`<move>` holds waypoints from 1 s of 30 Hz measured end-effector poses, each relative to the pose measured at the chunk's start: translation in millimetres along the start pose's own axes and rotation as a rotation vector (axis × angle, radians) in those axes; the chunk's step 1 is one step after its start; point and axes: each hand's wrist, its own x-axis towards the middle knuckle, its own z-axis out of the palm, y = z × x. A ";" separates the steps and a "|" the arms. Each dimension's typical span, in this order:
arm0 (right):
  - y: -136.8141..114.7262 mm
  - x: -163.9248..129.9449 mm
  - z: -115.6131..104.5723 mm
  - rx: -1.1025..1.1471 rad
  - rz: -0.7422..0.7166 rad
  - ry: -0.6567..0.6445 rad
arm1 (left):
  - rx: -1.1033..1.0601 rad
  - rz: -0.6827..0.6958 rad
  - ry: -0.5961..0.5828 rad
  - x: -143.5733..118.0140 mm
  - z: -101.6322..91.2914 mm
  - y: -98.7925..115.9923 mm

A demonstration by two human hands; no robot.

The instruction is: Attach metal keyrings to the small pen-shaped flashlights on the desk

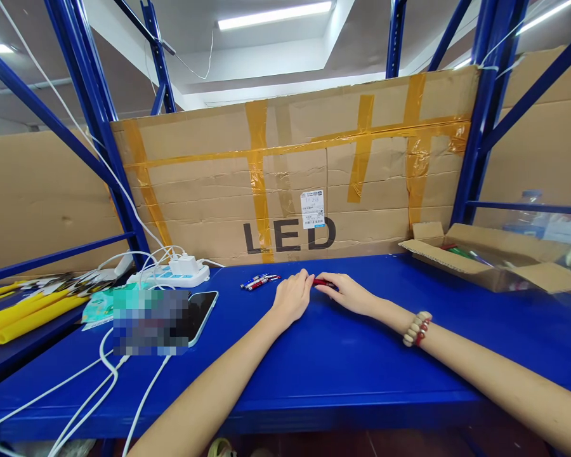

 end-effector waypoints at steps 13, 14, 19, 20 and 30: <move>3.2 -1.2 -1.8 -0.191 0.071 0.007 | -0.915 -0.352 0.101 10.0 13.3 -11.7; 4.2 -1.1 -2.0 -0.192 0.075 0.000 | -1.044 -0.417 0.115 12.0 13.5 -12.6; 9.5 -0.4 -2.2 -0.144 0.093 -0.014 | -1.287 -0.558 0.175 16.0 7.8 -13.8; 10.2 -0.3 -2.2 -0.128 0.100 -0.013 | -1.300 -0.562 0.172 15.8 6.8 -13.2; 12.9 0.2 -0.6 -0.106 0.084 -0.011 | -1.228 -0.494 0.143 15.0 15.2 -11.8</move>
